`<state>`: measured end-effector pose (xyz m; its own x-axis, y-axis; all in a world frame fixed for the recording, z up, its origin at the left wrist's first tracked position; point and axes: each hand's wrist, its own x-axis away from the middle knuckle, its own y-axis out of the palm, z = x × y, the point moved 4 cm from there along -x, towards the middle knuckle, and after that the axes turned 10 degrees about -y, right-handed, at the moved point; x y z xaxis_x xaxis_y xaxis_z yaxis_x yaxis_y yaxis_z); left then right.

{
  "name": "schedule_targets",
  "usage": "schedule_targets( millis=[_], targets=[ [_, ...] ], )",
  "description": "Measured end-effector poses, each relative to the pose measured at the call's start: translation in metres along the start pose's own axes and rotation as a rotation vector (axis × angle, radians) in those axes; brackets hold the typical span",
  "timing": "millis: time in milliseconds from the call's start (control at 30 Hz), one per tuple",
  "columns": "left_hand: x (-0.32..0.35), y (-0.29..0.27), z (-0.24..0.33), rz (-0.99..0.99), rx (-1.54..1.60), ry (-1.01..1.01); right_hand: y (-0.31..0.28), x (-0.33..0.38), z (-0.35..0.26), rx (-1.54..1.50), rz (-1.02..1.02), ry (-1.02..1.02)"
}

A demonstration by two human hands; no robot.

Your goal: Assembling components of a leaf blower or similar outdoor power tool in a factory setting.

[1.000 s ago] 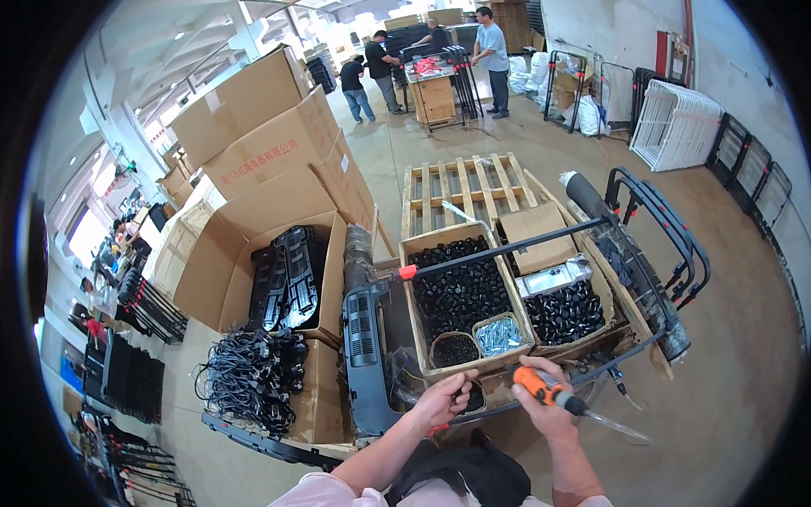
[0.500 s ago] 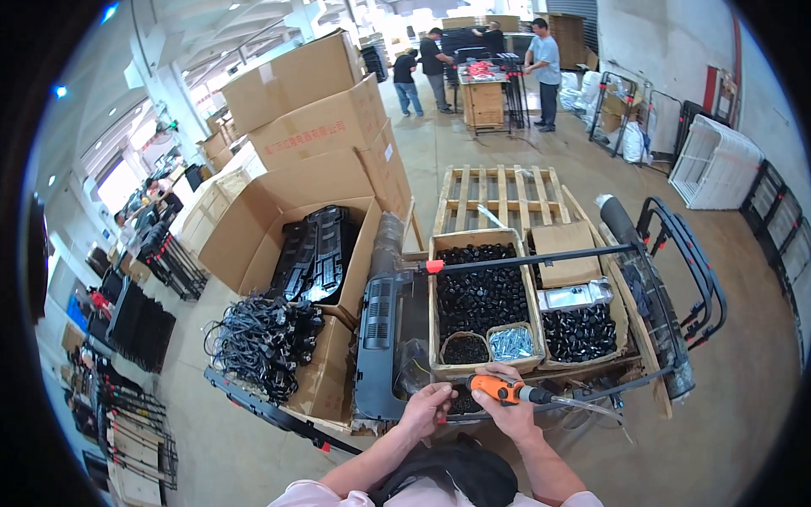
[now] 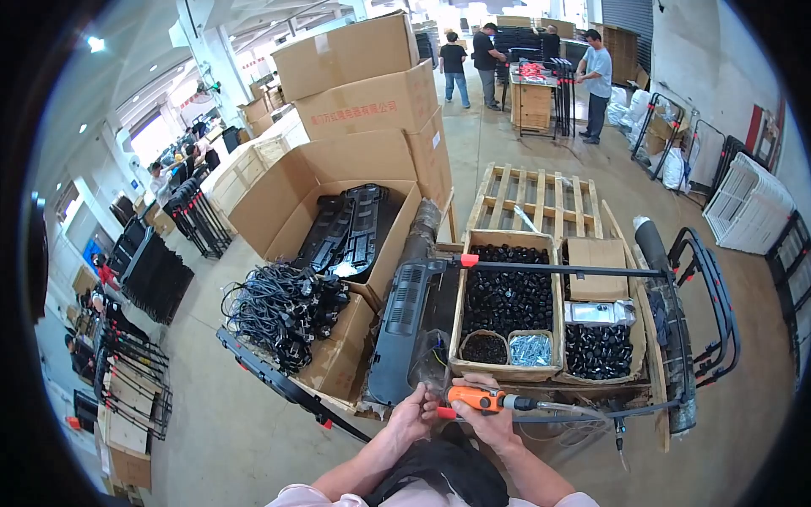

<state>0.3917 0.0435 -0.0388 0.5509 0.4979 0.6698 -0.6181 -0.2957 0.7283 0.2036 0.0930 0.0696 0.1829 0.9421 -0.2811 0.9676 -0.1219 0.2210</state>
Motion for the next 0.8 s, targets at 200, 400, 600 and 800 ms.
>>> schedule_targets(
  millis=[200,400,600,800],
  targets=[
    [0.001,-0.012,0.013,-0.049,0.151,-0.01,0.027,-0.008,0.005,-0.004,-0.043,0.016],
    [0.002,-0.005,0.042,-0.089,0.154,-0.041,0.052,-0.027,0.008,0.143,-0.1,-0.059],
    [0.009,-0.005,0.079,-0.112,0.192,-0.051,0.093,-0.061,0.017,0.167,-0.114,-0.014],
    [0.009,-0.011,0.123,-0.079,0.174,0.002,0.14,-0.115,0.037,0.207,-0.118,0.083]
  ],
)
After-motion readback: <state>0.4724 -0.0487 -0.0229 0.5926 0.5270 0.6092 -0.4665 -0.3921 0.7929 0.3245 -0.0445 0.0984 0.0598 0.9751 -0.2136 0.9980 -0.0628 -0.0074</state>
